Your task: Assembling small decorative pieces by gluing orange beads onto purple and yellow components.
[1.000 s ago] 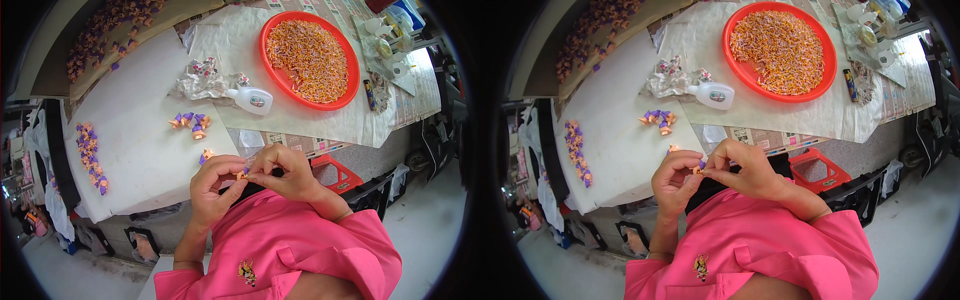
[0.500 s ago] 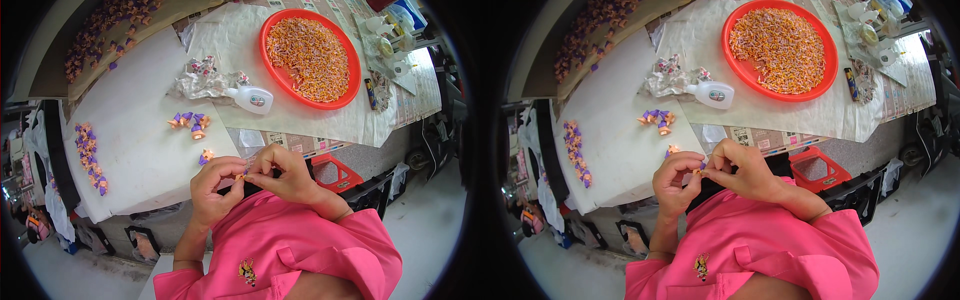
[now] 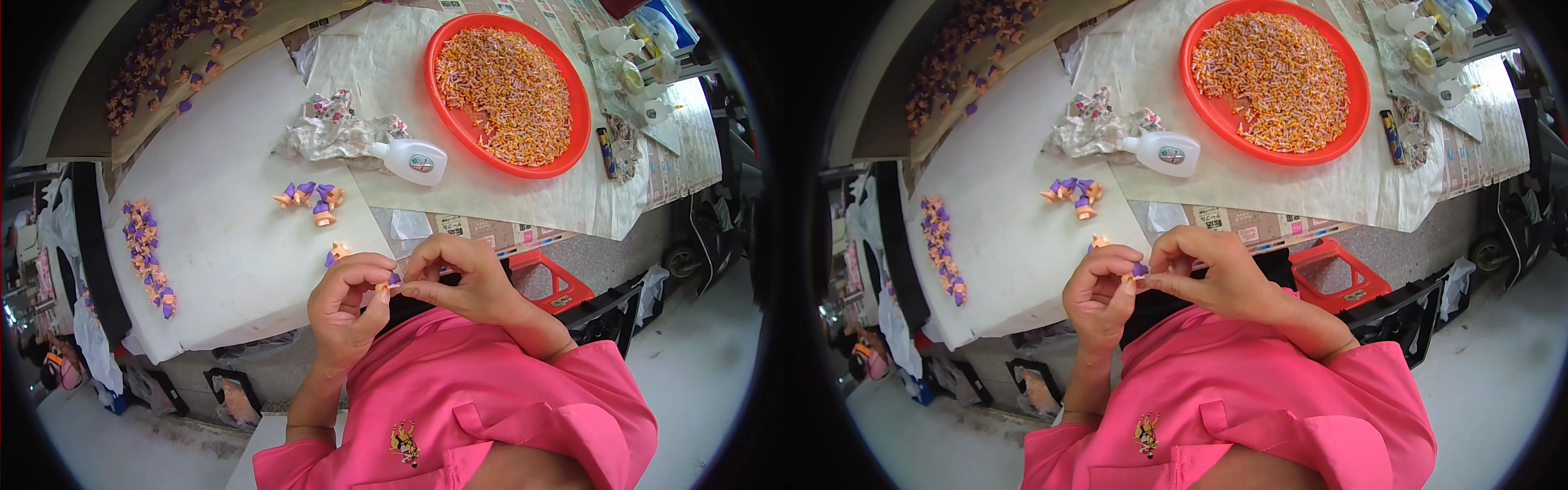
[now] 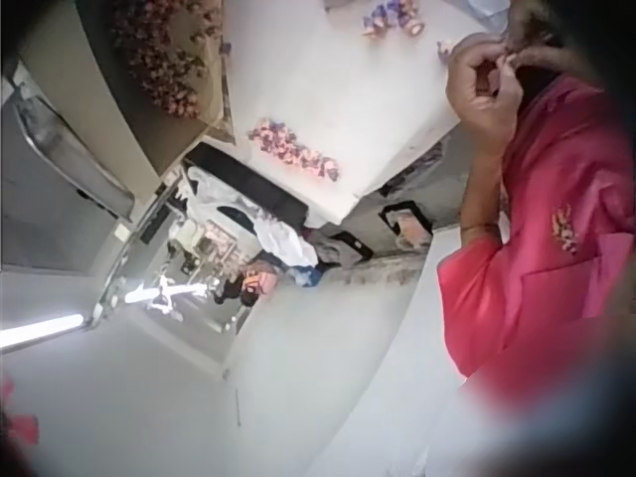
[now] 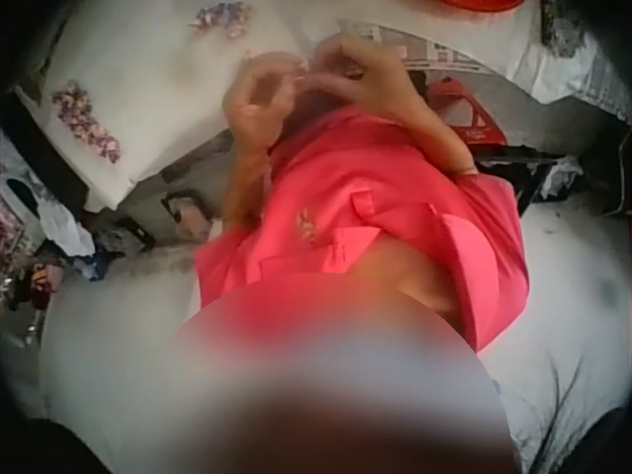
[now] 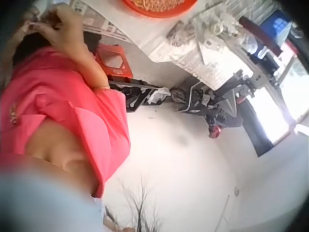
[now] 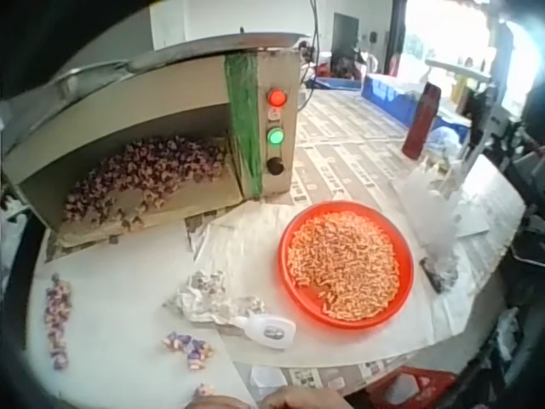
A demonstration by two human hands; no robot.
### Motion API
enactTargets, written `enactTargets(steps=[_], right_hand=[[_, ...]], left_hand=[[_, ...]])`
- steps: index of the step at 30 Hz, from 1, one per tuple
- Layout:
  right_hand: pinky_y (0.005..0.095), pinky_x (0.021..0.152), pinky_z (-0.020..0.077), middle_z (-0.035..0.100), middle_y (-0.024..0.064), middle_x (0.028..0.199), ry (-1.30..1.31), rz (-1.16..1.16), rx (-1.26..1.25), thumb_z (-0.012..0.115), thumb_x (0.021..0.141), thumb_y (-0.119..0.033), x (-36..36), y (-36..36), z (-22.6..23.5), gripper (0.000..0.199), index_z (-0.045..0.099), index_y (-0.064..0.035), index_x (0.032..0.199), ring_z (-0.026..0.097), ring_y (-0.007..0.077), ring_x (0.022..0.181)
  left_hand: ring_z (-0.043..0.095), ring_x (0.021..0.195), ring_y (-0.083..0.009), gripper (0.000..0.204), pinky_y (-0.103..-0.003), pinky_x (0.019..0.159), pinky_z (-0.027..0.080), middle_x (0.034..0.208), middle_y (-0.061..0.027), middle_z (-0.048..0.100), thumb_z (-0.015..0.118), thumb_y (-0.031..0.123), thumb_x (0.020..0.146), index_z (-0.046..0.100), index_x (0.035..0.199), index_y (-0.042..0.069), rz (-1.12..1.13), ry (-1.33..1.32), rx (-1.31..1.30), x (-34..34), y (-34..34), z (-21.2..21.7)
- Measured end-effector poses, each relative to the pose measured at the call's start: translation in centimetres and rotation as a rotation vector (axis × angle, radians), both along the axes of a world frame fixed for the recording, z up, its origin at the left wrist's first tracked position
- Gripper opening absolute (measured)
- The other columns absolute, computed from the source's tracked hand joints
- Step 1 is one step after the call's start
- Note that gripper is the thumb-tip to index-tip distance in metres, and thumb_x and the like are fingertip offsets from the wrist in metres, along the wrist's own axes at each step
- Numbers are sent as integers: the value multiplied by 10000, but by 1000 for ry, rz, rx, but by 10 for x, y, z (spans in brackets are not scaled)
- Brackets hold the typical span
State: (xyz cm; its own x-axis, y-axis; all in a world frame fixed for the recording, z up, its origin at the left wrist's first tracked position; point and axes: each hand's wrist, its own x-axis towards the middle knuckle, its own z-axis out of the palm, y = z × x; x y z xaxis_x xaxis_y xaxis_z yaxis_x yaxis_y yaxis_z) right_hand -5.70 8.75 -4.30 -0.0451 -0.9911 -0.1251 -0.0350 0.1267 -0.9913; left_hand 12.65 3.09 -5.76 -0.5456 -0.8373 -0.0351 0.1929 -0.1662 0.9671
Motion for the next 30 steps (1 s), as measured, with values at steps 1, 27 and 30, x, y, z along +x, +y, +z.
enactTargets(steps=[1, 27, 30], right_hand=[[211, 602, 467, 630, 40, 852, -1, 23, 15, 747, 803, -40, -1, 0, 0, 175, 614, -15, 913, 579, 64, 710], [218, 735, 486, 635, 43, 908, -514, 2, 296, 703, 851, -37, -2, 3, -13, 112, 632, 15, 922, 600, 87, 852], [221, 737, 497, 642, 53, 902, -540, 1, 296, 692, 859, -33, -1, 3, -13, 101, 625, 19, 914, 613, 96, 850]], left_hand=[[592, 937, -148, 196, -274, 806, 524, 1129, -164, 561, 577, -101, 827, 573, 1018, -55, -15, 34, 44, 0, 0, 0], [563, 888, -115, 222, -246, 791, 487, 1095, -147, 568, 547, -119, 798, 556, 1005, -38, -41, -1, 58, -10, 4, -2], [556, 851, -115, 191, -248, 771, 481, 1066, -142, 572, 547, -87, 803, 555, 985, -29, -29, -2, 122, -11, 3, 2]])
